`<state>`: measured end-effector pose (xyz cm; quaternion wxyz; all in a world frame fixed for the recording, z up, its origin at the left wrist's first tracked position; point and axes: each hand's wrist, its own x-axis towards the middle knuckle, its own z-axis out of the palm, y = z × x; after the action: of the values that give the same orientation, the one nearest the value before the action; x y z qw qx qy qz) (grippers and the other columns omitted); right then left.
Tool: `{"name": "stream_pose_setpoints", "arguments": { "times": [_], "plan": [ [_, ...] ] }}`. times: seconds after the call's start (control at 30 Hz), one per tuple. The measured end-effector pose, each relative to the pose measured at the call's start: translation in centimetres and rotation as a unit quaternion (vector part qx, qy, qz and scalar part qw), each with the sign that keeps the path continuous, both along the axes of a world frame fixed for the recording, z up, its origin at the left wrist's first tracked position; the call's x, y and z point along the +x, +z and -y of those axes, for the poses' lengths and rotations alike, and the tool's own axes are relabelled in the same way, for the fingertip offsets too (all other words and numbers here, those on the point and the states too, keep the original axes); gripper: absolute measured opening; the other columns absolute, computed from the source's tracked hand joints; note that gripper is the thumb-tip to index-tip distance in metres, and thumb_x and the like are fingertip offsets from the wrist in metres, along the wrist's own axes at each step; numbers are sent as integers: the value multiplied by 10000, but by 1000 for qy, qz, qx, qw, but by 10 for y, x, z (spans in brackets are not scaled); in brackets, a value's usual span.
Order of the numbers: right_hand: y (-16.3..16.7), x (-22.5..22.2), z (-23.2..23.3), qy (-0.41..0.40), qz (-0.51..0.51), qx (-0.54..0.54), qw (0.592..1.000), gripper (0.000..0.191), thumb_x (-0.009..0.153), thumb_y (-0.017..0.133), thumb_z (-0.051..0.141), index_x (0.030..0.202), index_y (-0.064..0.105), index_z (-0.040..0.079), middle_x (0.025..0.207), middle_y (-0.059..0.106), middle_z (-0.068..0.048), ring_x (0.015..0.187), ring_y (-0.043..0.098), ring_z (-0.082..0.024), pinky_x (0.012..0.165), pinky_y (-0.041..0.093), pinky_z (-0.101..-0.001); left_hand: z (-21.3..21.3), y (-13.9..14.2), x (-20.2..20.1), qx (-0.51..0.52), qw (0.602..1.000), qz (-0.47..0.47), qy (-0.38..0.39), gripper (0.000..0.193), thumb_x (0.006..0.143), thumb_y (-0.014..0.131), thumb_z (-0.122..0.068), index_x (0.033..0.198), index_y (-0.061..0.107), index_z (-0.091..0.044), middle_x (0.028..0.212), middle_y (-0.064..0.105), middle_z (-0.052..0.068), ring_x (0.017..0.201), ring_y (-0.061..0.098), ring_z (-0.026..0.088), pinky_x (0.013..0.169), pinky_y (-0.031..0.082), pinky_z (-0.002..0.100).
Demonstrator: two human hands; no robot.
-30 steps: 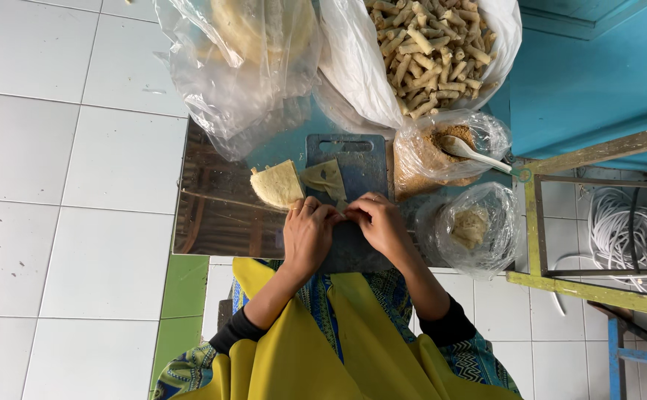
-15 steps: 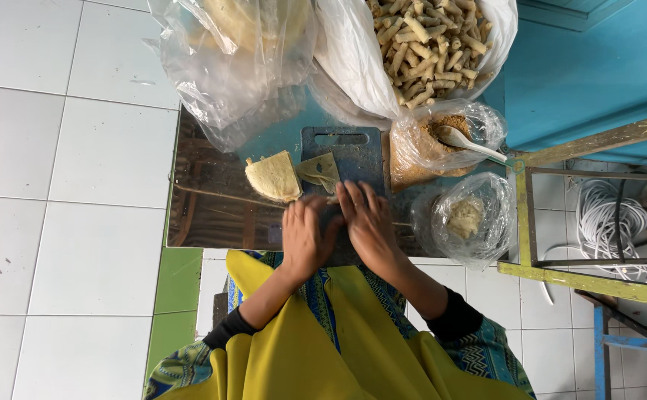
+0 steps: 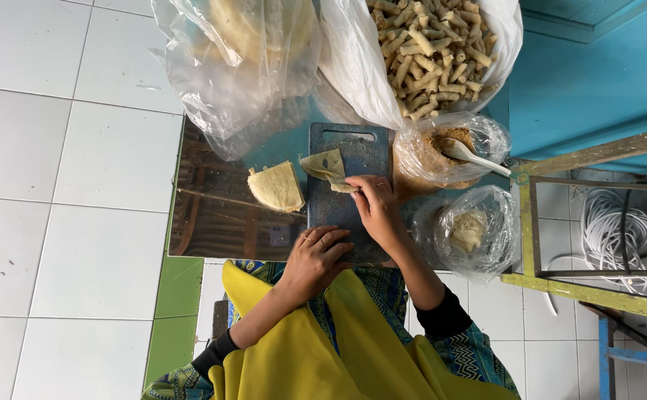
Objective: The person sits at a table and fills triangular dough wrappers with brown filling, scooping the filling with a spoon from a plastic bag and placing it onto each wrapper. They fold and press the filled wrappers by hand and set the finished pieces on the table.
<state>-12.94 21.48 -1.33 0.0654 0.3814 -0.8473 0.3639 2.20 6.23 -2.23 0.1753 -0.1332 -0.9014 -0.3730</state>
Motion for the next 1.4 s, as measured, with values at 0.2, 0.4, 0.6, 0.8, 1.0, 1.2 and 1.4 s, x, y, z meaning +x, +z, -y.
{"name": "stream_pose_setpoints", "arguments": {
  "times": [0.2,0.4,0.6,0.8,1.0,1.2,1.4],
  "plan": [
    [-4,-13,-7,23,185,-60,981,242,999,647,31,1223,555,11,1078,689,-110,953,709,-189,811,580,-325,4,6,-11,15,1000,27,-8,352,805,811,-278,1095,709,-106,1319,657,33,1275,566,263,1024,435,442],
    [-11,-23,-25,29,393,-94,914,269,1011,639,45,1247,515,13,1015,713,-94,875,684,-121,714,566,-258,5,7,-13,21,1000,17,-3,323,859,778,-198,1154,680,-112,1316,669,16,1243,631,261,998,477,426],
    [-9,-26,-25,56,356,-147,921,253,1020,640,13,1248,533,-5,1095,676,-101,989,681,-123,846,586,-260,9,13,-46,204,971,79,95,556,945,649,-64,1443,404,-28,1494,533,234,1056,712,310,836,601,395],
    [18,-11,-22,-15,143,-166,976,133,1022,677,22,1144,631,-7,1121,685,-93,974,686,-129,838,581,-248,7,11,-83,72,987,83,119,450,926,669,-15,1343,498,-24,1149,669,207,1013,679,406,797,559,463],
    [71,-76,-33,-136,-84,-191,969,94,1029,715,23,1094,660,-18,1028,722,-108,803,665,-110,626,538,-218,16,23,-104,173,979,7,107,136,1017,592,-11,1146,609,-50,1142,698,153,902,758,301,748,604,364],
    [133,-165,-24,-117,-140,-139,973,172,1140,673,4,1309,684,35,1351,673,-152,963,715,-167,726,548,-254,62,63,-151,102,988,-32,109,353,914,572,10,1233,656,-117,1291,715,99,907,739,330,744,605,418],
    [104,-89,10,1,-65,-99,993,191,1056,682,13,1239,656,60,1325,661,-150,957,729,-170,794,636,-274,113,63,-96,47,953,70,291,158,1028,649,-239,1166,692,-175,1157,739,36,981,720,271,782,550,396]
  ]
}}
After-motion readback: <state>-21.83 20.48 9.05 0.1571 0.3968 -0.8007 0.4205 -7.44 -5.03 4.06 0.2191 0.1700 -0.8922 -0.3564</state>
